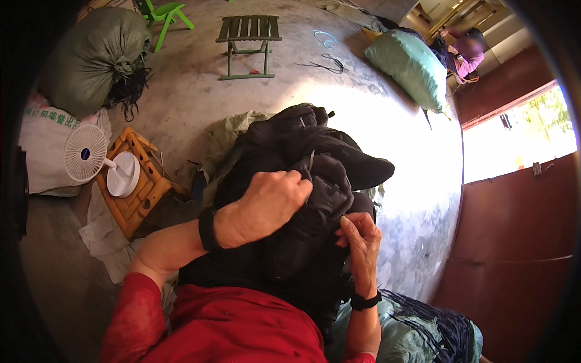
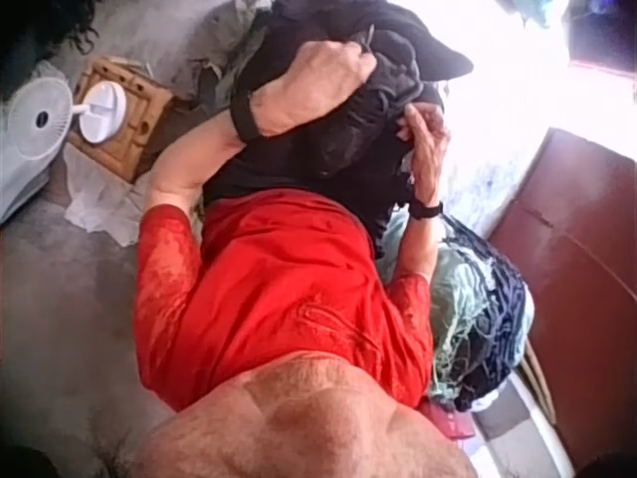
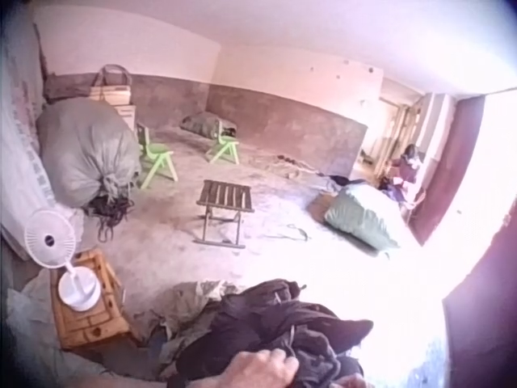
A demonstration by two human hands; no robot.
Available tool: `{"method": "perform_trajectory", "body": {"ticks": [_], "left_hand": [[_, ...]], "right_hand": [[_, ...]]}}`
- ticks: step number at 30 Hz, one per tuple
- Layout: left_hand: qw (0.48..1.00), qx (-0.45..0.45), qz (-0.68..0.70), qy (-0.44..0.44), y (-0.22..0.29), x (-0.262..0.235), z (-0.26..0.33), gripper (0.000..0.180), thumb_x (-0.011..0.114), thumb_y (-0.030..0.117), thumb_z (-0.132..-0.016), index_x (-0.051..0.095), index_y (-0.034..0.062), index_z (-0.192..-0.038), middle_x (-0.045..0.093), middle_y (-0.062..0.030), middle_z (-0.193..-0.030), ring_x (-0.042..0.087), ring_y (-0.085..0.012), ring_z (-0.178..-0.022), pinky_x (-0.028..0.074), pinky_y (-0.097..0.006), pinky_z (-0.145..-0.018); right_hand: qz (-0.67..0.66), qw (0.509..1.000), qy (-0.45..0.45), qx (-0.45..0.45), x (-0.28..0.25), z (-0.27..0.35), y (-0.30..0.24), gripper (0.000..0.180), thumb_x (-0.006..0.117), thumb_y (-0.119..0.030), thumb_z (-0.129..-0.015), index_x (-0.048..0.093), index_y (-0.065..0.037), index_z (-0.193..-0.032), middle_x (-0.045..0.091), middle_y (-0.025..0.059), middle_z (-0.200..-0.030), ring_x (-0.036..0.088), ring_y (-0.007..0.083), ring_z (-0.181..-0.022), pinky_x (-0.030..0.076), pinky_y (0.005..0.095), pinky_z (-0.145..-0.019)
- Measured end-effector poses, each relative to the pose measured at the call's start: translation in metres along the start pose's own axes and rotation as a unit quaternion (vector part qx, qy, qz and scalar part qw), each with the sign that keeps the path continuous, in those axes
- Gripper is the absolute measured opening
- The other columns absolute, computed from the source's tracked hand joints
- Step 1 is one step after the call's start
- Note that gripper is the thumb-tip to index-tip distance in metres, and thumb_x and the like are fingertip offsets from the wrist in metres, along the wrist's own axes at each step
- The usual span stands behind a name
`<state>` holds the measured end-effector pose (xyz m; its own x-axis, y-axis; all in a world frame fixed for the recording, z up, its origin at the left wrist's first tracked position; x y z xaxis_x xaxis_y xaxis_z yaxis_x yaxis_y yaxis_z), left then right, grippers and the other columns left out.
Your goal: The recorder is lacing and adjusting the shoelaces on a pair of black sneakers.
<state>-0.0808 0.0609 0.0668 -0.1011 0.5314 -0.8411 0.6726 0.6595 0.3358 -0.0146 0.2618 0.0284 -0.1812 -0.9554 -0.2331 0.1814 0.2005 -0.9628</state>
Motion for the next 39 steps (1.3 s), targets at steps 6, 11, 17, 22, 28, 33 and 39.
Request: {"method": "perform_trajectory", "body": {"ticks": [6,11,17,22,28,33,39], "left_hand": [[0.959,0.165,-0.228,-0.040,0.031,0.017,-0.002,0.006,0.063,0.014,-0.074,0.059,0.0098,-0.072,0.055,-0.0035,-0.077,0.056,-0.0160,-0.071,0.045,-0.028,-0.055],[0.960,0.275,-0.053,0.002,0.003,-0.021,-0.012,0.004,0.060,0.010,-0.078,0.060,0.0062,-0.077,0.060,-0.0101,-0.119,0.052,-0.0301,-0.124,0.046,-0.040,-0.092],[0.940,0.149,0.278,-0.129,-0.035,0.003,-0.019,0.013,0.067,-0.001,-0.076,0.057,0.0062,-0.081,0.059,-0.0062,-0.096,0.060,-0.0277,-0.096,0.047,-0.041,-0.084],[0.949,0.144,0.276,-0.053,-0.033,0.009,-0.023,0.016,0.068,-0.002,-0.074,0.057,0.0069,-0.083,0.055,-0.0051,-0.089,0.056,-0.0281,-0.087,0.046,-0.040,-0.079],[0.972,0.141,0.149,-0.119,-0.016,0.013,-0.015,0.024,0.072,0.011,-0.072,0.062,0.0085,-0.094,0.055,-0.0079,-0.103,0.054,-0.0288,-0.101,0.045,-0.042,-0.086],[0.975,0.130,0.172,-0.060,-0.005,-0.001,-0.009,0.027,0.071,0.013,-0.075,0.064,0.0101,-0.100,0.057,-0.0072,-0.109,0.054,-0.0274,-0.111,0.043,-0.042,-0.091],[0.967,0.247,0.025,0.058,0.033,0.008,0.001,0.020,0.060,0.010,-0.082,0.064,0.0082,-0.101,0.058,-0.0079,-0.110,0.057,-0.0257,-0.114,0.045,-0.039,-0.091]], "right_hand": [[-0.003,1.000,-0.013,-0.006,-0.001,-0.001,0.003,0.009,0.068,-0.011,-0.090,0.063,-0.003,-0.090,0.066,0.0055,-0.084,0.059,0.0090,-0.063,0.047,0.0222,-0.057],[0.324,0.894,0.043,-0.307,-0.003,-0.012,-0.046,0.020,0.075,-0.010,-0.078,0.063,-0.007,-0.094,0.061,0.0096,-0.115,0.063,0.0236,-0.096,0.053,0.0338,-0.072],[0.431,0.833,-0.149,-0.313,-0.003,-0.035,-0.059,0.028,0.079,-0.016,-0.072,0.063,-0.011,-0.095,0.054,0.0115,-0.131,0.056,0.0342,-0.118,0.051,0.0425,-0.088],[0.426,0.836,-0.247,-0.242,-0.001,-0.045,-0.064,0.019,0.072,-0.022,-0.082,0.064,-0.006,-0.087,0.051,0.0149,-0.138,0.054,0.0361,-0.121,0.049,0.0430,-0.093],[0.227,0.960,-0.144,-0.073,0.007,-0.041,-0.038,0.017,0.066,-0.020,-0.085,0.068,-0.003,-0.089,0.051,0.0170,-0.139,0.060,0.0330,-0.114,0.049,0.0389,-0.088],[0.337,0.930,-0.129,-0.066,0.001,-0.040,-0.055,0.020,0.068,-0.025,-0.084,0.070,-0.006,-0.092,0.061,0.0143,-0.129,0.067,0.0317,-0.097,0.051,0.0388,-0.083],[0.478,0.850,-0.140,-0.170,0.011,-0.036,-0.072,0.022,0.066,-0.032,-0.086,0.074,-0.012,-0.091,0.070,0.0140,-0.101,0.067,0.0342,-0.082,0.051,0.0446,-0.072]]}}
Point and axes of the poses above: each hand's wrist, its own z-axis away from the middle knuckle, its own x-axis out of the palm, y = z × x, the point moved 5 cm from there along -z, towards the middle knuckle
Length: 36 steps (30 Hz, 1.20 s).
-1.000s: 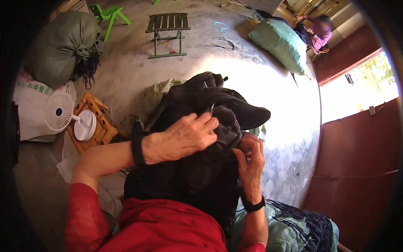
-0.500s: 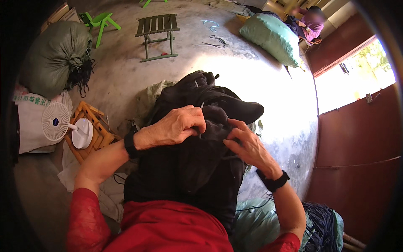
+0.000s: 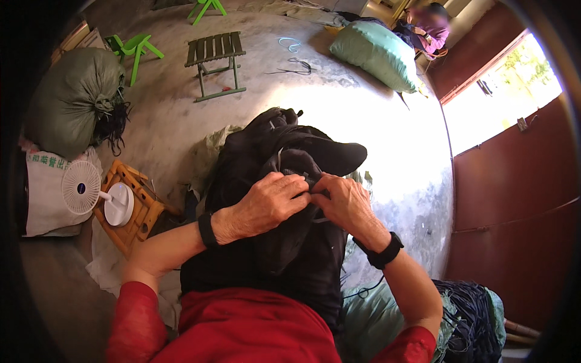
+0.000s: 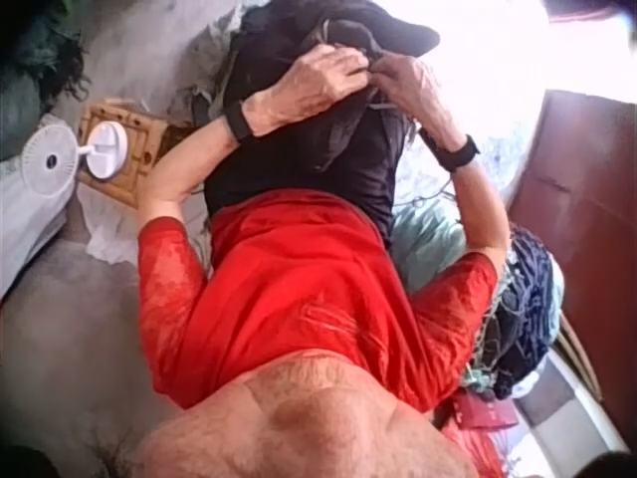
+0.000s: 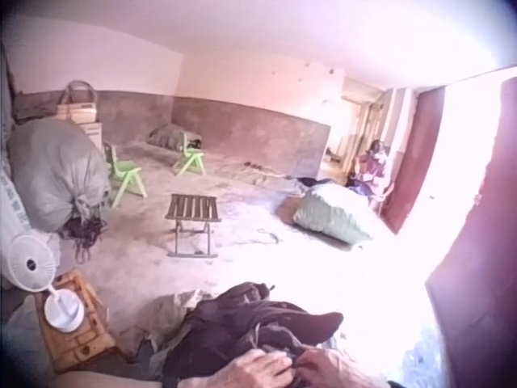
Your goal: The recorder is lacing and adjusting the shoelaces on a pair of black sneakers.
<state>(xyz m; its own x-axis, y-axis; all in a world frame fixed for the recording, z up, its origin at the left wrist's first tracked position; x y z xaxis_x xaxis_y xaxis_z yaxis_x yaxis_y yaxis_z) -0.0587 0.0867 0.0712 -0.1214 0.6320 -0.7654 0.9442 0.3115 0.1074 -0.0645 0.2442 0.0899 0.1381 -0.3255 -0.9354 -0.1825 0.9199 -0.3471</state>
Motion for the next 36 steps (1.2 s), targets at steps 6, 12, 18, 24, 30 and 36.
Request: {"method": "perform_trajectory", "body": {"ticks": [6,12,18,24,30,36], "left_hand": [[0.999,0.026,-0.025,0.013,-0.003,0.006,0.010,0.019,0.062,0.009,-0.080,0.065,0.0021,-0.097,0.058,-0.0107,-0.112,0.058,-0.0261,-0.111,0.049,-0.037,-0.091],[0.998,-0.012,0.047,-0.034,-0.006,0.008,0.002,0.018,0.062,0.007,-0.080,0.065,0.0022,-0.097,0.058,-0.0107,-0.111,0.057,-0.0270,-0.111,0.046,-0.039,-0.095],[0.993,-0.041,0.113,0.021,-0.009,0.009,0.011,0.014,0.065,0.008,-0.078,0.067,0.0075,-0.092,0.059,-0.0055,-0.101,0.058,-0.0230,-0.103,0.043,-0.038,-0.098],[0.975,-0.089,0.204,0.017,-0.021,0.011,0.012,0.008,0.072,0.015,-0.079,0.070,0.0160,-0.087,0.060,0.0042,-0.088,0.058,-0.0155,-0.094,0.033,-0.047,-0.106],[0.954,-0.128,0.267,-0.039,-0.024,0.019,0.011,0.005,0.075,0.020,-0.081,0.072,0.0190,-0.085,0.060,0.0074,-0.083,0.059,-0.0125,-0.091,0.024,-0.049,-0.111],[0.940,-0.160,0.301,-0.015,-0.026,0.024,0.007,0.008,0.074,0.027,-0.083,0.071,0.0189,-0.084,0.060,0.0061,-0.074,0.059,-0.0124,-0.081,0.025,-0.048,-0.109]], "right_hand": [[0.194,0.980,0.030,-0.043,-0.002,-0.001,-0.019,0.026,0.071,-0.029,-0.082,0.067,-0.004,-0.076,0.067,0.0131,-0.084,0.068,0.0327,-0.073,0.050,0.0457,-0.060],[0.202,0.973,-0.085,-0.072,-0.002,-0.015,-0.013,0.021,0.070,-0.021,-0.080,0.065,-0.001,-0.078,0.063,0.0133,-0.101,0.066,0.0356,-0.083,0.051,0.0481,-0.065],[0.152,0.980,-0.121,-0.032,0.010,-0.023,-0.008,0.018,0.065,-0.017,-0.084,0.068,0.001,-0.083,0.060,0.0217,-0.109,0.064,0.0398,-0.092,0.051,0.0488,-0.074],[-0.010,0.999,0.022,0.030,0.007,-0.005,0.001,0.022,0.064,-0.021,-0.087,0.067,0.001,-0.086,0.060,0.0202,-0.119,0.064,0.0395,-0.094,0.051,0.0488,-0.076],[0.186,0.953,-0.231,0.059,0.002,-0.019,-0.011,0.023,0.067,-0.024,-0.086,0.069,-0.001,-0.083,0.065,0.0200,-0.105,0.065,0.0367,-0.095,0.051,0.0480,-0.076],[-0.061,0.997,0.004,0.036,0.026,-0.018,0.022,0.022,0.070,-0.023,-0.082,0.069,-0.001,-0.080,0.067,0.0168,-0.087,0.065,0.0386,-0.087,0.051,0.0437,-0.076]]}}
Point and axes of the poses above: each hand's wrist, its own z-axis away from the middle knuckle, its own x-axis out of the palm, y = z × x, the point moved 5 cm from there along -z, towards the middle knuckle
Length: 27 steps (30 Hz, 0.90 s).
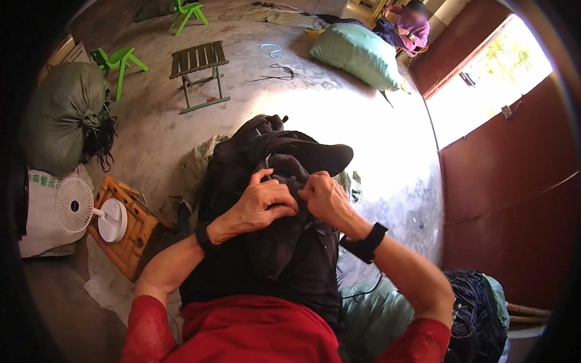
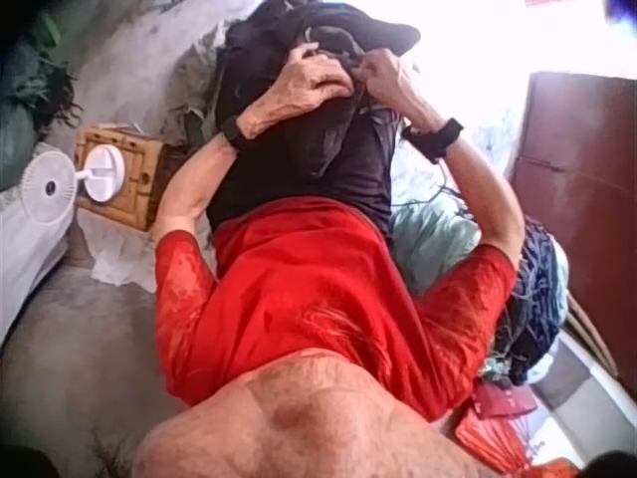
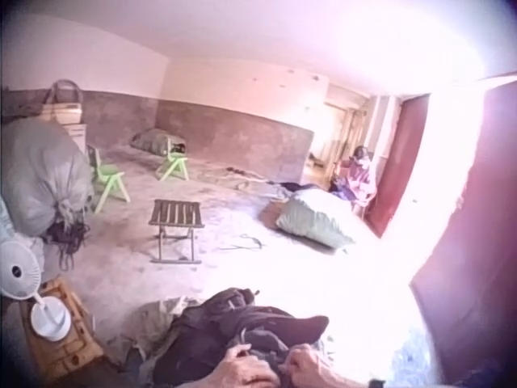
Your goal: The recorder is lacing and adjusting the shoelaces on a pair of black sneakers.
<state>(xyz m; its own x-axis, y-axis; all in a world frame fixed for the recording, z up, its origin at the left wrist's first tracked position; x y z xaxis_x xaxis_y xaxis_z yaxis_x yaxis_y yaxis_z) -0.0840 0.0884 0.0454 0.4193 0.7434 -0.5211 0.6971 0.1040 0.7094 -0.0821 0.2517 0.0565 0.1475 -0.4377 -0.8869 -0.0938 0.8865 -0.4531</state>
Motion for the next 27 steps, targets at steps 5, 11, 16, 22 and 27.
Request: {"method": "perform_trajectory", "body": {"ticks": [5,11,16,22,27], "left_hand": [[0.997,-0.011,-0.079,0.022,-0.001,0.023,-0.008,0.026,0.072,0.040,-0.083,0.068,0.0154,-0.076,0.060,0.0046,-0.069,0.058,-0.0145,-0.074,0.030,-0.047,-0.102],[0.992,-0.058,-0.115,-0.004,-0.004,0.018,-0.008,0.035,0.072,0.045,-0.081,0.065,0.0104,-0.083,0.061,-0.0002,-0.075,0.059,-0.0187,-0.078,0.031,-0.051,-0.103],[0.986,0.028,-0.160,0.030,0.008,0.008,0.004,0.048,0.076,0.038,-0.077,0.061,0.0065,-0.110,0.060,-0.0073,-0.107,0.057,-0.0254,-0.097,0.027,-0.058,-0.108],[0.992,0.012,-0.111,0.055,-0.007,-0.019,0.018,0.053,0.076,0.019,-0.077,0.057,0.0043,-0.125,0.054,-0.0127,-0.133,0.047,-0.0332,-0.130,0.036,-0.045,-0.111],[0.999,-0.002,-0.042,-0.010,-0.019,-0.038,0.011,0.036,0.071,0.005,-0.080,0.066,0.0088,-0.115,0.059,-0.0089,-0.128,0.053,-0.0307,-0.123,0.047,-0.040,-0.102]], "right_hand": [[-0.441,0.879,0.140,0.113,-0.060,-0.030,-0.024,0.025,0.055,-0.019,-0.093,0.064,0.001,-0.083,0.065,0.0056,-0.074,0.063,0.0130,-0.069,0.052,0.0307,-0.062],[-0.538,0.827,0.099,-0.126,-0.255,-0.023,-0.090,0.015,0.054,-0.015,-0.101,0.053,-0.003,-0.091,0.046,-0.0006,-0.076,0.042,0.0067,-0.065,0.041,0.0218,-0.061],[-0.468,0.833,0.294,-0.022,-0.256,0.039,0.027,0.023,0.056,-0.023,-0.101,0.057,-0.004,-0.088,0.054,0.0006,-0.078,0.047,0.0070,-0.066,0.039,0.0249,-0.062],[-0.457,0.806,0.366,0.091,-0.166,0.076,0.143,0.023,0.058,-0.028,-0.100,0.052,-0.010,-0.087,0.055,0.0019,-0.065,0.048,0.0099,-0.048,0.042,0.0232,-0.044],[-0.443,0.823,0.326,0.139,-0.076,0.074,0.139,0.019,0.060,-0.017,-0.097,0.056,-0.005,-0.111,0.054,0.0011,-0.065,0.050,0.0070,-0.054,0.042,0.0221,-0.048]]}}
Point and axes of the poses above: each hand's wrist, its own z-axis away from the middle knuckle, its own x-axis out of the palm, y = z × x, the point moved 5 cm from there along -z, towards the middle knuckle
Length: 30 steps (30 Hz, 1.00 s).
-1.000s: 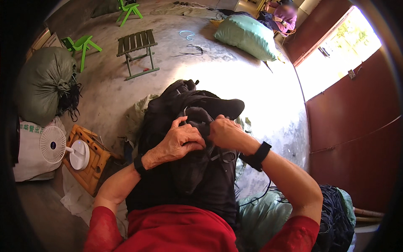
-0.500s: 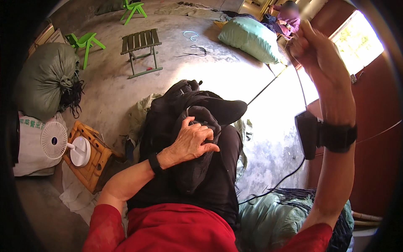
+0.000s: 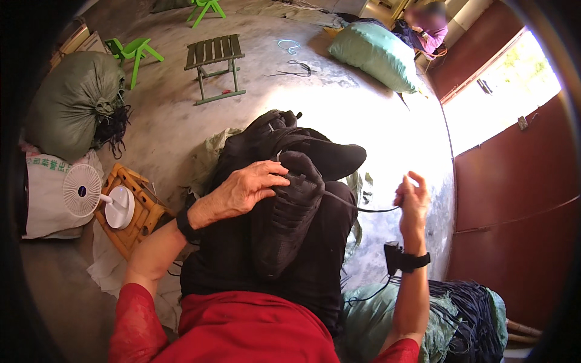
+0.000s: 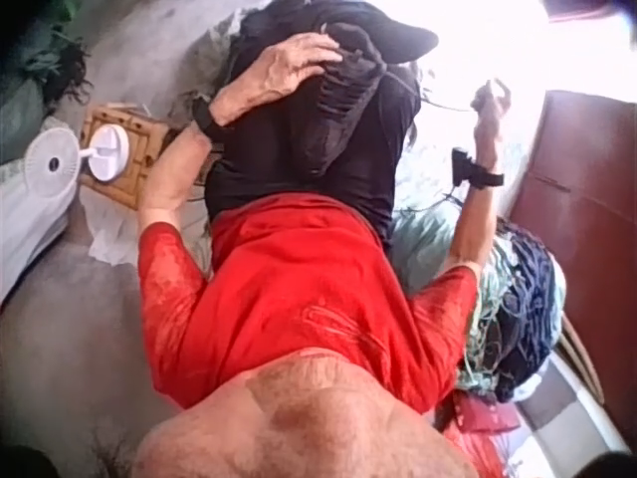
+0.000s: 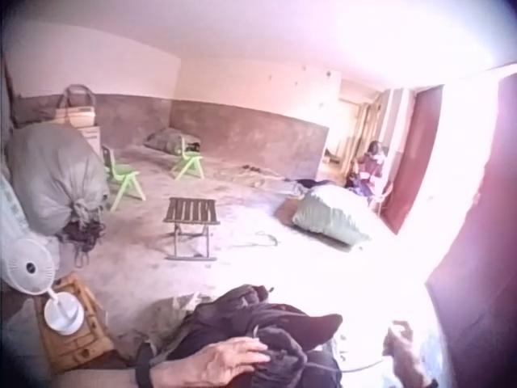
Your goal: The recorder is lacing and adjusting the shoelaces on a pair of black sneakers.
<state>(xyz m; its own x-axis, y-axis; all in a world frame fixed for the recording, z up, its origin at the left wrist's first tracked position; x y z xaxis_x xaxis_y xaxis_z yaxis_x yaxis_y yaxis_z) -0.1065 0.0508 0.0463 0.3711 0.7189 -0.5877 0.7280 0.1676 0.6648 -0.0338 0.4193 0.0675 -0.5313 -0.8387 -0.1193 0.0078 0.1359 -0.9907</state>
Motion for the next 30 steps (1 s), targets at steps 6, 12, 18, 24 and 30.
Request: {"method": "perform_trajectory", "body": {"ticks": [6,12,18,24,30], "left_hand": [[0.998,-0.021,0.030,-0.054,-0.001,-0.007,-0.003,0.036,0.072,-0.003,-0.076,0.067,0.0094,-0.110,0.059,-0.0090,-0.123,0.056,-0.0293,-0.119,0.052,-0.037,-0.097],[0.996,0.034,-0.071,0.050,0.015,-0.006,0.004,0.031,0.073,-0.004,-0.072,0.065,0.0080,-0.100,0.057,-0.0088,-0.113,0.058,-0.0296,-0.108,0.052,-0.037,-0.088],[0.989,0.036,-0.032,-0.137,0.002,-0.019,-0.026,0.023,0.074,0.003,-0.073,0.063,0.0056,-0.092,0.059,-0.0087,-0.101,0.059,-0.0298,-0.098,0.050,-0.039,-0.085],[0.998,0.048,-0.033,-0.007,-0.005,-0.014,-0.005,0.024,0.076,-0.001,-0.069,0.060,0.0056,-0.085,0.059,-0.0063,-0.092,0.060,-0.0275,-0.093,0.051,-0.038,-0.080],[0.995,-0.003,0.037,0.094,-0.012,-0.013,0.008,0.028,0.076,-0.004,-0.066,0.058,0.0058,-0.085,0.059,-0.0065,-0.090,0.060,-0.0277,-0.092,0.051,-0.037,-0.079]], "right_hand": [[0.206,0.965,-0.149,-0.072,0.108,0.055,-0.039,0.016,0.059,-0.009,-0.094,0.068,-0.009,-0.106,0.057,0.0010,-0.059,0.055,0.0076,-0.052,0.045,0.0244,-0.050],[0.268,0.908,-0.257,-0.194,0.178,0.074,-0.051,0.014,0.065,-0.011,-0.090,0.070,-0.008,-0.102,0.060,0.0083,-0.060,0.060,0.0139,-0.054,0.046,0.0293,-0.052],[0.232,0.940,-0.247,-0.029,0.164,0.069,-0.050,0.017,0.067,-0.011,-0.088,0.072,-0.008,-0.103,0.061,0.0020,-0.062,0.057,0.0081,-0.056,0.047,0.0246,-0.052],[0.382,0.797,-0.329,-0.333,0.205,0.080,-0.052,0.016,0.061,-0.013,-0.089,0.071,-0.007,-0.101,0.066,0.0119,-0.066,0.068,0.0243,-0.062,0.053,0.0365,-0.060],[0.330,0.823,-0.430,-0.170,0.222,0.079,-0.043,0.013,0.061,-0.011,-0.090,0.069,-0.005,-0.099,0.063,0.0088,-0.060,0.063,0.0180,-0.050,0.049,0.0313,-0.050]]}}
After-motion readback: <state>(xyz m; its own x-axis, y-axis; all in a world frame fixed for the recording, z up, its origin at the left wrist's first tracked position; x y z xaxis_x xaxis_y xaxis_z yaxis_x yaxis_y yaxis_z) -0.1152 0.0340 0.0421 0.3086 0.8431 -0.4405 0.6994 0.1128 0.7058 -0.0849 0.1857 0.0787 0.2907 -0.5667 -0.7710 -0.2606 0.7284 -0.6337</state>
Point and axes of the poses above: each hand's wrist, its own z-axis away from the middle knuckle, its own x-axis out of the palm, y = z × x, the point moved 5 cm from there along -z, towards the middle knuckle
